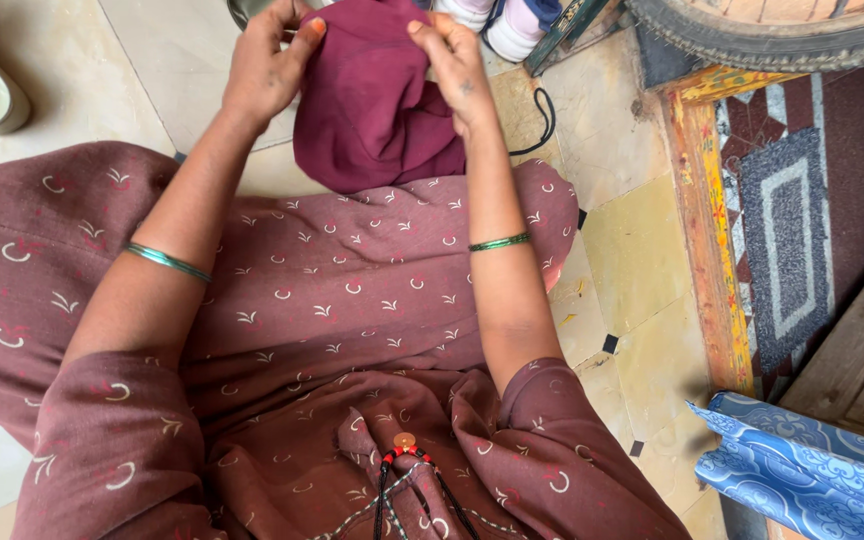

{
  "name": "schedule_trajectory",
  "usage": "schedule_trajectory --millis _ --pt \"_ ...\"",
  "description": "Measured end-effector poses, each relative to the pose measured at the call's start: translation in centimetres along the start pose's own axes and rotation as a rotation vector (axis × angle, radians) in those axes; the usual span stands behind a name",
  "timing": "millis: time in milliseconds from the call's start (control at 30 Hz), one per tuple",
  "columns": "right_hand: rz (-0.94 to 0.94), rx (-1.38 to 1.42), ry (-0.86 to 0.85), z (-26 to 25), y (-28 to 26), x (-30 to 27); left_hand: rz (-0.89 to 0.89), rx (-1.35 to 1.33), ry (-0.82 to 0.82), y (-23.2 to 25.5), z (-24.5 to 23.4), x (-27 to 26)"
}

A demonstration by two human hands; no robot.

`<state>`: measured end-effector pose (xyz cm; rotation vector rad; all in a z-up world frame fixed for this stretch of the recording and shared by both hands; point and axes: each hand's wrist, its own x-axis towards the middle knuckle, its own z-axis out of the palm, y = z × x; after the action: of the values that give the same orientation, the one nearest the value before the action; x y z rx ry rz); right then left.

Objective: The person sits on the floor and wipes a pair of beige slippers using a maroon cloth. They clean the upper straps and the sole of each slipper, then place them back in line with other footwear.

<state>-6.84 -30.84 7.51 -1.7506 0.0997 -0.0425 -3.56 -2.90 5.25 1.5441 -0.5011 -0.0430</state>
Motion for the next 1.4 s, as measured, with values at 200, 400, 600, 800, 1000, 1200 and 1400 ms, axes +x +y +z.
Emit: schedule_trajectory --millis 200,400,600,800,1000,1200,1400 --pt "0.028 0.653 0.031 1.2 -1.1 -0.4 -0.284 0.129 -0.119 1.7 3.2 -0.9" --pt "-0.090 0.572 0.031 4.0 -1.0 -1.1 -0.258 0.223 -0.016 0.3 4.4 -2.4" --pt "0.102 -0.570 -0.021 9.3 -5.6 -2.6 -0.306 0.380 0.425 -5.9 2.4 -2.3" --pt "-0.349 -0.982 -0.071 12.9 -2.8 -3.9 -0.458 0.519 0.522 -12.1 -0.2 -2.9" --pt "-0.617 -1.314 -0.071 15.5 -0.7 -4.7 -0.589 0.487 0.357 -12.6 -0.9 -2.9" --pt "-0.574 -1.535 -0.068 17.9 4.8 2.0 -0.625 0.440 0.273 -8.6 -1.7 -2.9" --pt "-0.462 -1.654 0.020 20.8 9.7 9.1 -0.719 0.449 0.216 -7.1 -2.2 -2.4"
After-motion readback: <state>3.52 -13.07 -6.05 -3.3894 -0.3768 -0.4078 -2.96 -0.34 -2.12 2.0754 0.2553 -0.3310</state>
